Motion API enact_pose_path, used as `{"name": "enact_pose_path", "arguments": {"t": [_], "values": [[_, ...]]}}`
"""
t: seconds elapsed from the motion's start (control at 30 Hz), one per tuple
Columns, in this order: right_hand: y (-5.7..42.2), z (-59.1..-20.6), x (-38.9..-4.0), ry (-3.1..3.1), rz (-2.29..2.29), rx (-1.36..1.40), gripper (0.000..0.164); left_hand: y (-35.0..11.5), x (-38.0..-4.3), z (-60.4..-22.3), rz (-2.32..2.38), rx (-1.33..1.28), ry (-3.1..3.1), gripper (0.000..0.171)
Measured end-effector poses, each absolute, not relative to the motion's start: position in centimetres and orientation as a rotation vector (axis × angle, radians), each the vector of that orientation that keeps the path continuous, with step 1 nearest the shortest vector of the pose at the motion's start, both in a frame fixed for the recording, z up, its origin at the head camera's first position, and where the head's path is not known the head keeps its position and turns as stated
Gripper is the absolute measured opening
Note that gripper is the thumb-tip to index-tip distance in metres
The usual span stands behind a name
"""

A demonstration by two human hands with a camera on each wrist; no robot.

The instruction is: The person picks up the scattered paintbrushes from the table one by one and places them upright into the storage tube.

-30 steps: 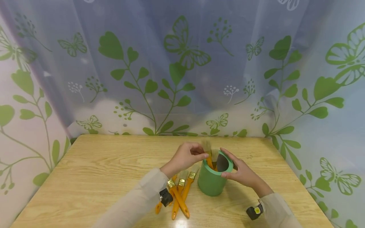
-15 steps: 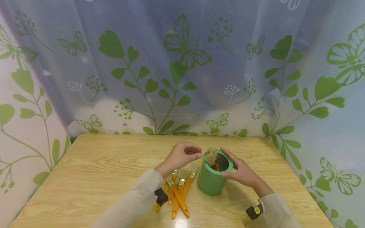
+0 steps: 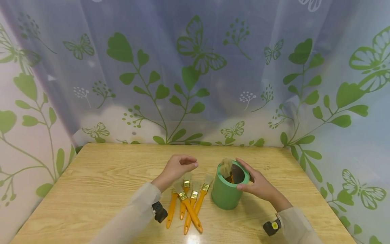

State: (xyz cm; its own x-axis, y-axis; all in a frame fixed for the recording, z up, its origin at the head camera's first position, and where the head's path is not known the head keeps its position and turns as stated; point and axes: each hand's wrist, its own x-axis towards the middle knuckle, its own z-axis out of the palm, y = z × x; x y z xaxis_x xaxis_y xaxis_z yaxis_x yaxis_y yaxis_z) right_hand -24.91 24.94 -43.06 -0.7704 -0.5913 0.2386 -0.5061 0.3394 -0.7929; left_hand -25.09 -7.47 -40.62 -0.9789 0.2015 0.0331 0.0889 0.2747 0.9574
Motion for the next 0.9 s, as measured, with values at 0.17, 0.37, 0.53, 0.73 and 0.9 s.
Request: {"name": "enact_pose_path", "arguments": {"t": [0.17,0.37,0.53,0.73,0.9], "values": [[24.9,-43.1,-24.9,2.495,-1.423,-1.022,0.086,-8.7,-24.5,-41.9,1.865,0.180,2.353,0.029],[24.9,-43.2,-24.9,2.476,-1.431,-1.026,0.086,-9.8,-23.0,-43.6,1.933,0.022,2.221,0.030],[24.9,-43.1,-24.9,2.478,-1.436,-1.028,0.086,-10.4,-21.5,-45.0,1.886,-0.087,2.234,0.029],[24.8,-43.0,-25.0,2.489,-1.439,-1.021,0.086,-11.1,-20.4,-46.2,1.815,-0.147,2.273,0.033],[24.9,-43.2,-24.9,2.481,-1.445,-1.016,0.085,-11.3,-19.6,-46.6,1.797,-0.121,2.258,0.031]]}}
